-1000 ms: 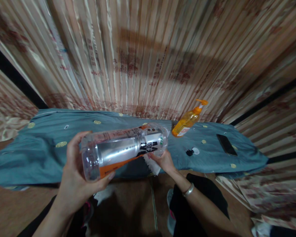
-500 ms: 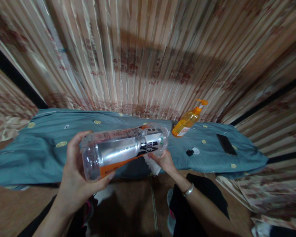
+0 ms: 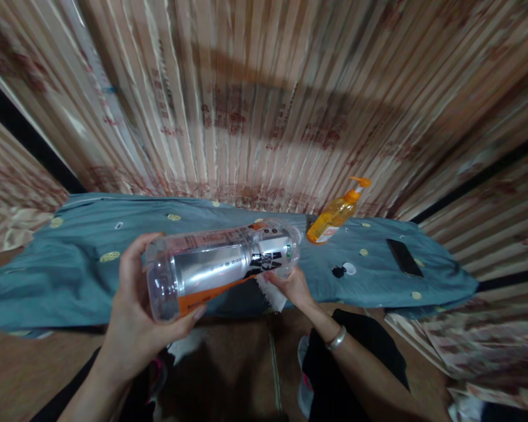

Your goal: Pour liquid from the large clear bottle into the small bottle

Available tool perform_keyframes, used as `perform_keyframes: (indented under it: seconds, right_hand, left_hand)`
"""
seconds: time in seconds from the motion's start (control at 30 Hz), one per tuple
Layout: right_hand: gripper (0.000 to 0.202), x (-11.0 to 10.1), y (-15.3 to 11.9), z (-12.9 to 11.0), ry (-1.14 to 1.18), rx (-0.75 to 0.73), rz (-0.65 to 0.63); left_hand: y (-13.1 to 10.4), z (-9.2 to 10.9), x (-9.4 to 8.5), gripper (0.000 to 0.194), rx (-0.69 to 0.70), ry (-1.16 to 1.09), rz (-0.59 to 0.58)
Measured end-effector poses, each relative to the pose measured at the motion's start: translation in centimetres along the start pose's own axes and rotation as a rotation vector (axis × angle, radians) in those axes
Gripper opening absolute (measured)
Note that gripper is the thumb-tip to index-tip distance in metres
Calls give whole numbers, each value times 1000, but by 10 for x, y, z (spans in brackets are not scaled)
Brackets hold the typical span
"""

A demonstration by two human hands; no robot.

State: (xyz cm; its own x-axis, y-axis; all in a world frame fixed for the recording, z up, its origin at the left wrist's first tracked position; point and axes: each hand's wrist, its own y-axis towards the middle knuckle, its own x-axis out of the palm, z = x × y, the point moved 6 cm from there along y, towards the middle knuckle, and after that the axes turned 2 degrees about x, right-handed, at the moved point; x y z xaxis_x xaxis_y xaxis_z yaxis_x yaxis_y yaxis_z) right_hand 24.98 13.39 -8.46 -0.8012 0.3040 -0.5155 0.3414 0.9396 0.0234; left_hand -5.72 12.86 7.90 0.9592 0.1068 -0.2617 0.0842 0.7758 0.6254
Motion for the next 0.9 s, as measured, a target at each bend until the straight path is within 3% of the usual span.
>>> perform_keyframes:
  seconds: [0.9]
  right_hand:
    - [48,1,0,2,34,12,-9]
  left_hand:
    - [-2,-2,-1,89,-58,4,-6]
